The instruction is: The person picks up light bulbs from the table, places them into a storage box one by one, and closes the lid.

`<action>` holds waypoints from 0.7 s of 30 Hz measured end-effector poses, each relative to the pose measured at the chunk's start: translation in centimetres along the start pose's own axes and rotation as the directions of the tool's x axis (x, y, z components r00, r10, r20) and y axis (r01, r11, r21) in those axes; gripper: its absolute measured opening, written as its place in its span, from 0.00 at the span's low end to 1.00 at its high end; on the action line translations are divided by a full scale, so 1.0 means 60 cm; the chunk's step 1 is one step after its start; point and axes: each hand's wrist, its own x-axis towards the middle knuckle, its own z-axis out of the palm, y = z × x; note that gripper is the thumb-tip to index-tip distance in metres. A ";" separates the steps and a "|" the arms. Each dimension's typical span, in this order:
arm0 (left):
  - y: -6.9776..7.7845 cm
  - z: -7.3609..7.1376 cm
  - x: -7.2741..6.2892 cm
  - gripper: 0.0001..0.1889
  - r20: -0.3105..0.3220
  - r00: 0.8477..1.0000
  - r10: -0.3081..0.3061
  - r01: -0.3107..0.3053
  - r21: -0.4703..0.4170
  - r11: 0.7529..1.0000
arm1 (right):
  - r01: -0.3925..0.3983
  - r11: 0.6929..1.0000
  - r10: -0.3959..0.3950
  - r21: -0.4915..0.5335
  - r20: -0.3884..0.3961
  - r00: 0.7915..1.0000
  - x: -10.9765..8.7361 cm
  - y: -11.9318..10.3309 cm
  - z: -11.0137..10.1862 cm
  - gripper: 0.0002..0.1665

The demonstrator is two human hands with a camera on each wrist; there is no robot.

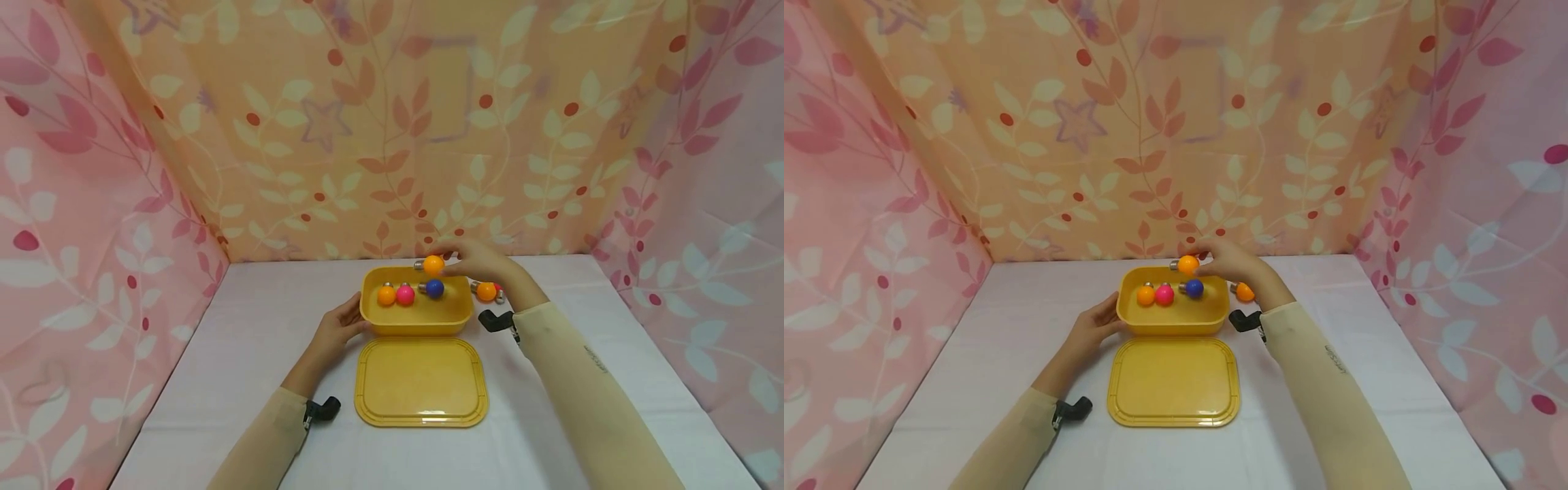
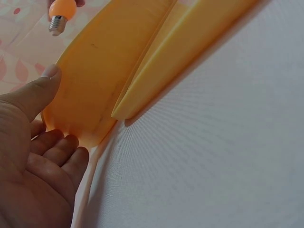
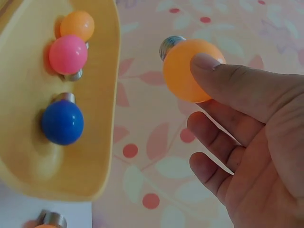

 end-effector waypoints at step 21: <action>0.005 -0.002 0.000 0.42 0.003 1.000 -0.011 0.011 -0.003 1.000 | 0.050 0.996 -0.030 -0.077 0.245 0.969 0.105 -0.054 0.063 0.23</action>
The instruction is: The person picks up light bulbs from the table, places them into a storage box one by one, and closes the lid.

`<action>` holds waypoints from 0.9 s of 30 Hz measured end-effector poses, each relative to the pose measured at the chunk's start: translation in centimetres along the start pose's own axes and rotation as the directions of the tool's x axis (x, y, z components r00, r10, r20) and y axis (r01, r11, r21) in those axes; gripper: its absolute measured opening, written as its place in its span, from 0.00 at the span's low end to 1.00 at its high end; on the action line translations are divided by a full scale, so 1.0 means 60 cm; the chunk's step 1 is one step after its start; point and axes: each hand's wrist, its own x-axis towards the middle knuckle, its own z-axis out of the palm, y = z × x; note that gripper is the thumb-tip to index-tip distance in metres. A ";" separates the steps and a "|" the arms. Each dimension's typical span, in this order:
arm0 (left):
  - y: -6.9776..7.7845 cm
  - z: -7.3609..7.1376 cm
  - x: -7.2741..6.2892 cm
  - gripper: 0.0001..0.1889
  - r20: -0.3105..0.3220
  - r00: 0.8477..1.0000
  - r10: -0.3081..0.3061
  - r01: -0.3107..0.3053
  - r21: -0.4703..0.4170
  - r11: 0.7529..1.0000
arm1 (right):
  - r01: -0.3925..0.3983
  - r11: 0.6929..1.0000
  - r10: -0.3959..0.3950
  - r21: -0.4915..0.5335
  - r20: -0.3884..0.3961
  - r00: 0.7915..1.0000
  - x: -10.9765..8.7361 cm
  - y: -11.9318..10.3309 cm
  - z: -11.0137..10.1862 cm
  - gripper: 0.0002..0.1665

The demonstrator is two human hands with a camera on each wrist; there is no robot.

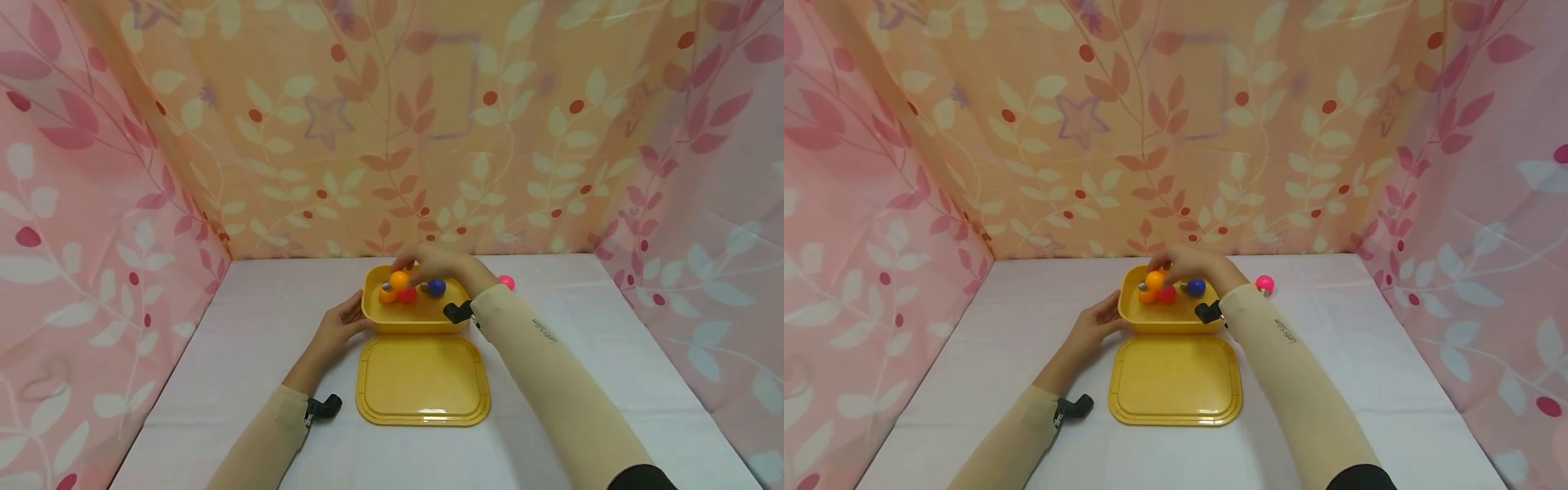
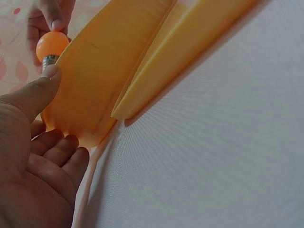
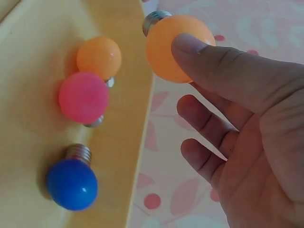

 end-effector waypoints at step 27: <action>0.003 0.001 -0.002 0.43 0.006 1.000 0.018 -0.018 -0.017 1.000 | 0.085 0.996 -0.083 -0.006 0.153 0.985 0.060 0.001 0.076 0.23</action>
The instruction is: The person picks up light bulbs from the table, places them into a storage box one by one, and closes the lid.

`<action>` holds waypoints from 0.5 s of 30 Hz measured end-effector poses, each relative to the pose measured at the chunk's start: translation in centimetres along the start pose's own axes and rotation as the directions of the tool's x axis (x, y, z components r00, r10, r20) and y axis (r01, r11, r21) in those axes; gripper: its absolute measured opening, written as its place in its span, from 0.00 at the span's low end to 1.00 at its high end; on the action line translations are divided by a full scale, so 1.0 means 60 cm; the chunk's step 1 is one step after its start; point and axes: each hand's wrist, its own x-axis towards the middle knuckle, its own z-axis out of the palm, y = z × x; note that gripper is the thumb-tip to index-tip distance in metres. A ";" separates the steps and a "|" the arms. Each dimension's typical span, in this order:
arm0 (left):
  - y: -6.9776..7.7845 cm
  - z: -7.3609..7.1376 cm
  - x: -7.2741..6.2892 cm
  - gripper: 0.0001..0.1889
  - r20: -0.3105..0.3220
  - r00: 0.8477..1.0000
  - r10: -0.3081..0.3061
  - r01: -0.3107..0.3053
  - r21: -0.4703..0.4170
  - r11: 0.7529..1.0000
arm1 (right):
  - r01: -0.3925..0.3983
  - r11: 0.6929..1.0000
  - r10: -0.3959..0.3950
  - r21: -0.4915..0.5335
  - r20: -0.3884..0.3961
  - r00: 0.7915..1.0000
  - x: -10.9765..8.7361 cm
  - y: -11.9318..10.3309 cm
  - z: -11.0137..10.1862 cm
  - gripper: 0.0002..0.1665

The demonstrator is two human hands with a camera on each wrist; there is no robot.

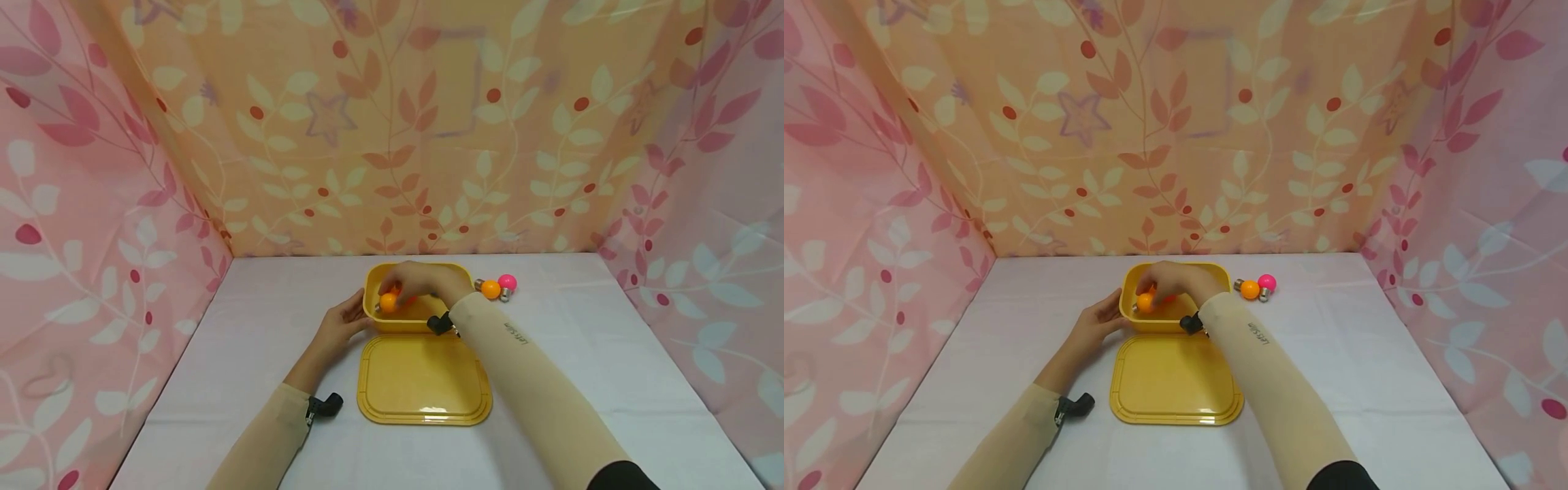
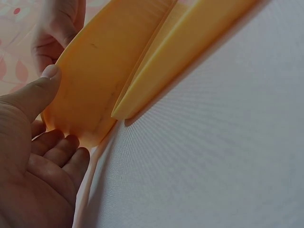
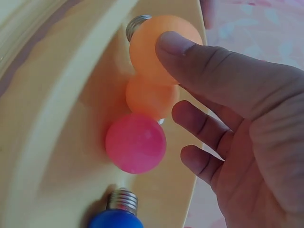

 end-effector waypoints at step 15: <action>-0.003 0.001 0.001 0.44 -0.018 1.000 0.001 -0.001 0.004 1.000 | -0.018 1.000 0.018 0.006 -0.024 1.000 -0.026 -0.023 -0.003 0.27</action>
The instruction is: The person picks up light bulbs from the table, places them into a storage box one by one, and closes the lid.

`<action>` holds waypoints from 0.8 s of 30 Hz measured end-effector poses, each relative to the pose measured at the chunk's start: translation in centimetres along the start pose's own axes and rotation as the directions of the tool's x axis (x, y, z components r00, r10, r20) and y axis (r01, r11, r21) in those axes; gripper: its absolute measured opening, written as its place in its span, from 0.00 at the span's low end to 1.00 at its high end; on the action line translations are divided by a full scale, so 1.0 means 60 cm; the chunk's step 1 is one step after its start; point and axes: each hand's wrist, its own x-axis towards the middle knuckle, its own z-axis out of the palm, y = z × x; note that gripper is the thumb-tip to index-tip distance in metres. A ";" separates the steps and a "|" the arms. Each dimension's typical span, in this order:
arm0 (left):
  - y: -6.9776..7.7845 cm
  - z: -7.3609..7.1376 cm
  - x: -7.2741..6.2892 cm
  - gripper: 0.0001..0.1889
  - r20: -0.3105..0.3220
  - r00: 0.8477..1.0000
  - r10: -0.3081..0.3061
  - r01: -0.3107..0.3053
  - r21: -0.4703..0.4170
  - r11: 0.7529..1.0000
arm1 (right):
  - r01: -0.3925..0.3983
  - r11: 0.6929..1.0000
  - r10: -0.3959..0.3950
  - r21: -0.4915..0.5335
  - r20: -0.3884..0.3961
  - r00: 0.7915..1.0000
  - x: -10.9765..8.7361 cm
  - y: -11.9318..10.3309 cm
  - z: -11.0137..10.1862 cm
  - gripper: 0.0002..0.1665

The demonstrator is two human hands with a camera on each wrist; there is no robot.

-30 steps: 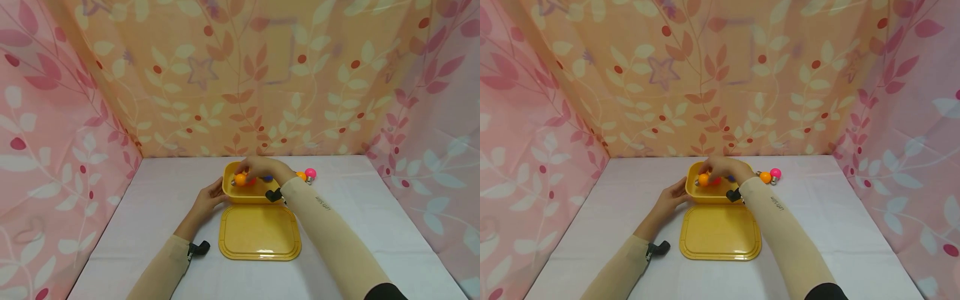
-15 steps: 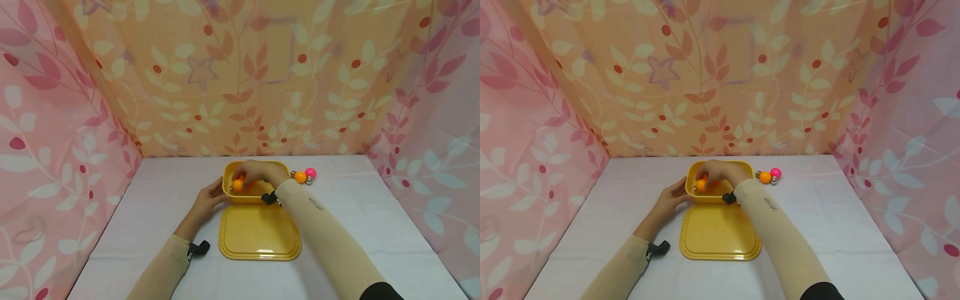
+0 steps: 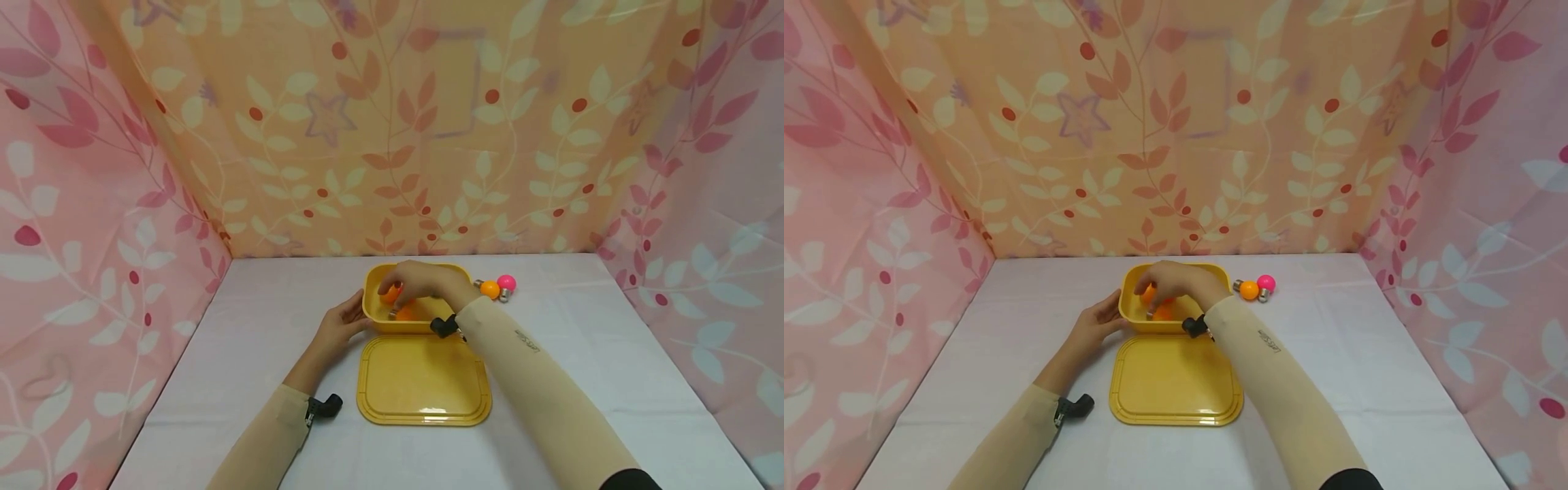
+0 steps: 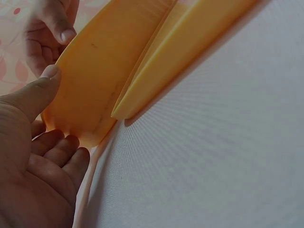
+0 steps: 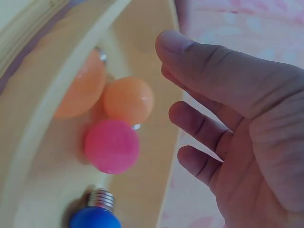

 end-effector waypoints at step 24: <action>-0.003 -0.001 0.002 0.43 0.011 1.000 0.026 -0.026 -0.020 0.999 | 0.036 0.996 -0.068 -0.079 -0.460 0.885 -0.110 -0.013 0.019 0.26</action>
